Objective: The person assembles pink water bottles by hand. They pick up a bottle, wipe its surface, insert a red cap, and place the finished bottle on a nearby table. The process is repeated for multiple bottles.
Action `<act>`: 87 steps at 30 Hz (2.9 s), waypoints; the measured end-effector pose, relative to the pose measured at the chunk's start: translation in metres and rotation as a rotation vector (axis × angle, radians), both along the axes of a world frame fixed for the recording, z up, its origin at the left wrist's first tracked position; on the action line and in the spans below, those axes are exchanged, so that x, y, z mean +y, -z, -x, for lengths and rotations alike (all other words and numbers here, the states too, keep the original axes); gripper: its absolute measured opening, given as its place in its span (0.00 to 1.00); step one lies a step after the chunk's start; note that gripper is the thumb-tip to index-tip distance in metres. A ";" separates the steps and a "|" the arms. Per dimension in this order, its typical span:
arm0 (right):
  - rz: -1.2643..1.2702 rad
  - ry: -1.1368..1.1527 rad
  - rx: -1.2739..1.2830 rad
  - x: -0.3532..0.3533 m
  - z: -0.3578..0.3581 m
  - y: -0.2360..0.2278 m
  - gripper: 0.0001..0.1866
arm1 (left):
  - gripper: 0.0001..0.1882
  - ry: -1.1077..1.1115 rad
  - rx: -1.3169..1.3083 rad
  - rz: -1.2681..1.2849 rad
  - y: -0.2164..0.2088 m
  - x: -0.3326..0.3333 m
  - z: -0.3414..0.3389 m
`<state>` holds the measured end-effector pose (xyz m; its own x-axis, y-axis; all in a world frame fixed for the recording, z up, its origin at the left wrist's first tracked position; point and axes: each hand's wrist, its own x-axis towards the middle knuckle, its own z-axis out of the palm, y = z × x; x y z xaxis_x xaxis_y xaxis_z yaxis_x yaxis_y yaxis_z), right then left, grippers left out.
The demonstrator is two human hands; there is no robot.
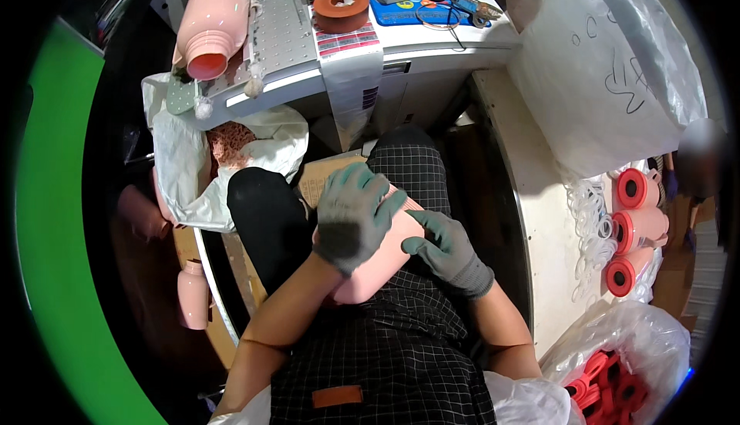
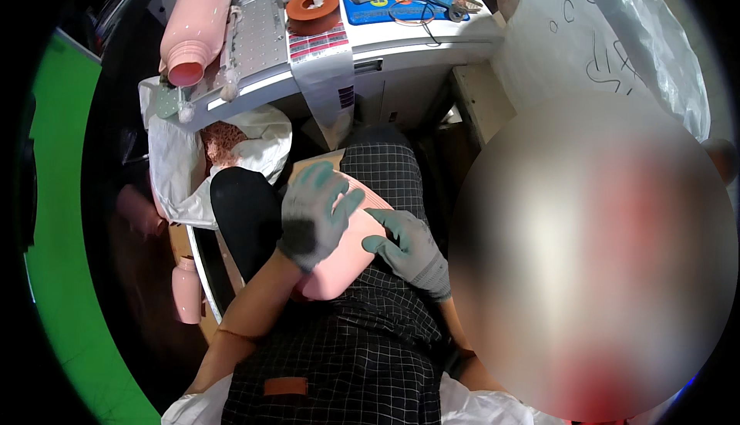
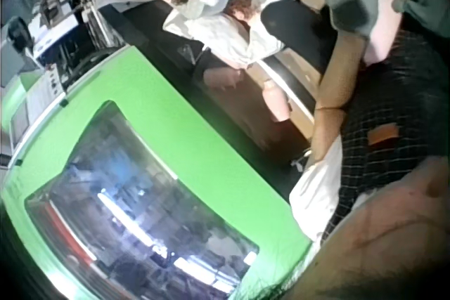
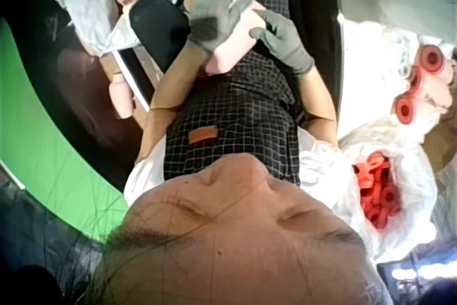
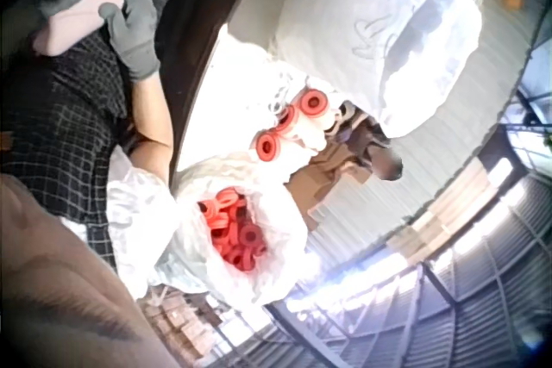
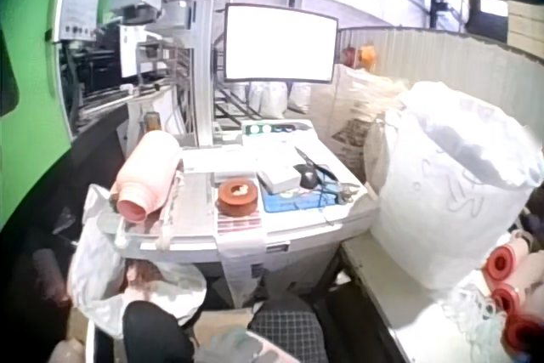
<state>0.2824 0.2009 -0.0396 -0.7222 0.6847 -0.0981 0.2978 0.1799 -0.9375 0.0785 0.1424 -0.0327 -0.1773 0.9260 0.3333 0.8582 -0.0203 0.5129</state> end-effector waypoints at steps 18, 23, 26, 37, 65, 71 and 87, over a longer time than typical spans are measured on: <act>-0.248 -0.171 0.055 -0.010 -0.046 -0.016 0.15 | 0.28 0.435 -0.108 0.600 0.035 -0.042 0.129; -0.594 0.484 -0.010 -0.043 -0.143 -0.027 0.25 | 0.28 0.397 -0.747 0.433 0.020 -0.058 0.073; -0.665 1.251 -0.343 -0.063 -0.321 -0.058 0.23 | 0.27 0.415 -0.681 0.447 0.029 -0.062 0.093; -0.181 1.328 -1.280 -0.211 -0.515 -0.099 0.28 | 0.23 0.234 -0.770 0.453 0.107 -0.077 0.126; -0.610 0.201 0.197 0.010 -0.019 -0.028 0.31 | 0.24 0.118 -0.645 0.108 0.024 -0.125 0.042; -0.640 -0.130 0.167 0.000 -0.010 -0.027 0.34 | 0.27 0.137 -0.665 0.134 0.022 -0.118 0.044; -0.608 -0.144 -0.004 -0.020 -0.001 -0.040 0.31 | 0.25 -0.036 -0.550 0.052 0.009 -0.146 0.012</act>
<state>0.2839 0.1813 0.0006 -0.8117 0.5151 0.2755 0.2347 0.7195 -0.6536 0.0660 -0.0035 -0.0419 -0.3438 0.9290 0.1371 0.4635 0.0409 0.8852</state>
